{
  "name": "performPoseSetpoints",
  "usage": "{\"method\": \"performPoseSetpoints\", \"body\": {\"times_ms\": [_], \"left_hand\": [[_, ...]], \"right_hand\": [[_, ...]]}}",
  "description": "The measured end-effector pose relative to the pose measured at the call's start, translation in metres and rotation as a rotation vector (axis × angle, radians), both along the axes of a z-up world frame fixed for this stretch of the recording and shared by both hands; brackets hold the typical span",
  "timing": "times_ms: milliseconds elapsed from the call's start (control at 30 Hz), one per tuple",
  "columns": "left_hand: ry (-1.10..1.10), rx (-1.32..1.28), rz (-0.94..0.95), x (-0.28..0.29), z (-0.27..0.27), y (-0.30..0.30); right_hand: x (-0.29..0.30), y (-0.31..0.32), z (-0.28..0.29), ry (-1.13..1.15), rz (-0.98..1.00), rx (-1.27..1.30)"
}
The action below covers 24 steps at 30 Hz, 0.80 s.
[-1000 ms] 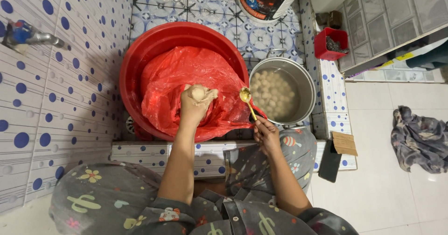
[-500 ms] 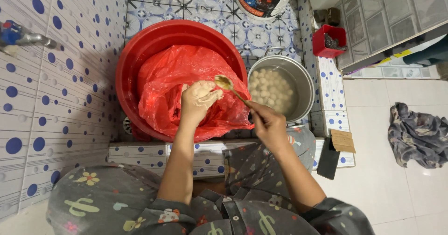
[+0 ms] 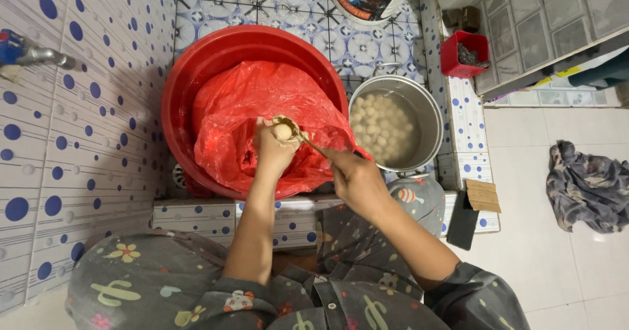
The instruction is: Forming meatballs by squeezing meat paste through the hand and scooping them into a pot of water with a spoon.
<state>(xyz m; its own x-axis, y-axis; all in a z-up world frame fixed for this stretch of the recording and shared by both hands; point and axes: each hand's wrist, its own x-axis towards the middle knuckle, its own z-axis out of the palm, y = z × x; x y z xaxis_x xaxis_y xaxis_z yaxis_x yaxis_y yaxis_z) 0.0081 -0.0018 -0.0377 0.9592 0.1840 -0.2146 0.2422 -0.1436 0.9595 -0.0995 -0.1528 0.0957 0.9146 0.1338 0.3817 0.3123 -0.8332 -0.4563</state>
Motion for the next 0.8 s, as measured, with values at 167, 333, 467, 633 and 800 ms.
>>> {"method": "performPoseSetpoints", "body": {"times_ms": [167,333,467,633,800], "left_hand": [[0.033,0.297,-0.233,-0.003,0.004,0.003],[0.158,0.458,-0.348,0.009,-0.040,-0.002],[0.061,0.469,-0.310,-0.007,0.028,0.006],[0.054,0.406,-0.300,0.008,-0.047,0.004],[0.090,0.416,-0.304,0.007,-0.073,0.003]], "right_hand": [[0.006,-0.025,-0.033,0.610,-0.136,0.566],[0.009,-0.053,-0.060,0.813,-0.280,1.065],[0.012,-0.089,-0.064,0.496,-0.391,0.775],[0.037,-0.206,-0.173,0.447,-0.591,0.392],[0.053,-0.251,-0.230,0.468,-0.624,0.195]]}}
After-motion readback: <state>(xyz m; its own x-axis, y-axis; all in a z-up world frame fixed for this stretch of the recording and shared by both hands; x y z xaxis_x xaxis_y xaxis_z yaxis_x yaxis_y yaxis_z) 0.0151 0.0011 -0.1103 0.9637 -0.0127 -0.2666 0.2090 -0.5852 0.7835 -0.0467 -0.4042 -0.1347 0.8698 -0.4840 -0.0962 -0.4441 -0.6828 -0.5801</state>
